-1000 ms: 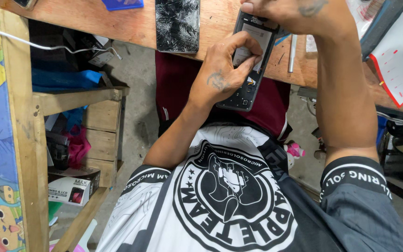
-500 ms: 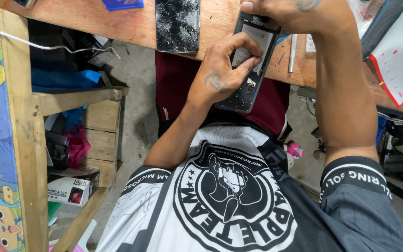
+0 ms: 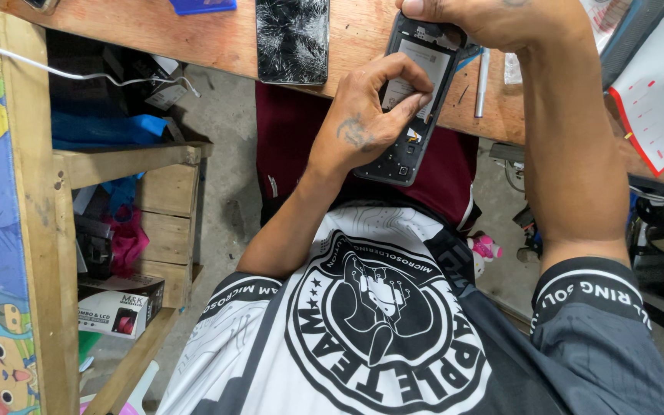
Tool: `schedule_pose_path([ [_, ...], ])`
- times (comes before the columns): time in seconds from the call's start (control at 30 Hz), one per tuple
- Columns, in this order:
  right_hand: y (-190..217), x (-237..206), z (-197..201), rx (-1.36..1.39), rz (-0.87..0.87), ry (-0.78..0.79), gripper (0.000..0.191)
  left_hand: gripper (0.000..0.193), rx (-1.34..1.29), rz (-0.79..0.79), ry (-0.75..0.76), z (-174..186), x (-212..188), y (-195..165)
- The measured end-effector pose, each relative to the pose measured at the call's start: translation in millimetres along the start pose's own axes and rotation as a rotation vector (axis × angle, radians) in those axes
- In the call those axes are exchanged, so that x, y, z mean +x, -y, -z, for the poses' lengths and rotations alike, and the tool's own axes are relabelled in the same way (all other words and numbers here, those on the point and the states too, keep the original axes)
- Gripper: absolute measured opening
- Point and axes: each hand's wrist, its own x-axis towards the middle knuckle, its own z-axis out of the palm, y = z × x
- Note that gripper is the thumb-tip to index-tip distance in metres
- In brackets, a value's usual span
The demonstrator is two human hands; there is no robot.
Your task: The person uses a screwdriver to remove screws from the back of a smartphone, detaches the back cover, and then reassembles the device. The phone is powered on to confirm functionality after reassembly.
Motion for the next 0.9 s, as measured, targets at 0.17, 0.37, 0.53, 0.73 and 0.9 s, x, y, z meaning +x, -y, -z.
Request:
schedule_pose_path([
  [0.17,1.1,-1.8,-4.4,0.096,-0.022,0.015,0.031,0.009,0.014,0.011,-0.007,0.2,0.2,-1.9],
  [0.37,0.0,-1.0,-2.0,-0.041,-0.02,-0.007,0.031,0.01,0.0,-0.002,-0.004,1.5,0.4,-1.9],
  [0.53,-2.2,-0.5,0.5,-0.083,0.026,0.004,0.034,0.008,-0.006,-0.021,0.002,1.0,1.2,-0.4],
  [0.73,-6.5,-6.0,-2.0,0.046,-0.022,0.019,0.025,0.008,-0.013,0.005,0.02,1.6,1.4,1.6],
  [0.9,-20.3,-15.5,-4.0,0.132,0.081,-0.151,0.02,0.008,-0.002,-0.018,0.012,1.0,2.3,3.3],
])
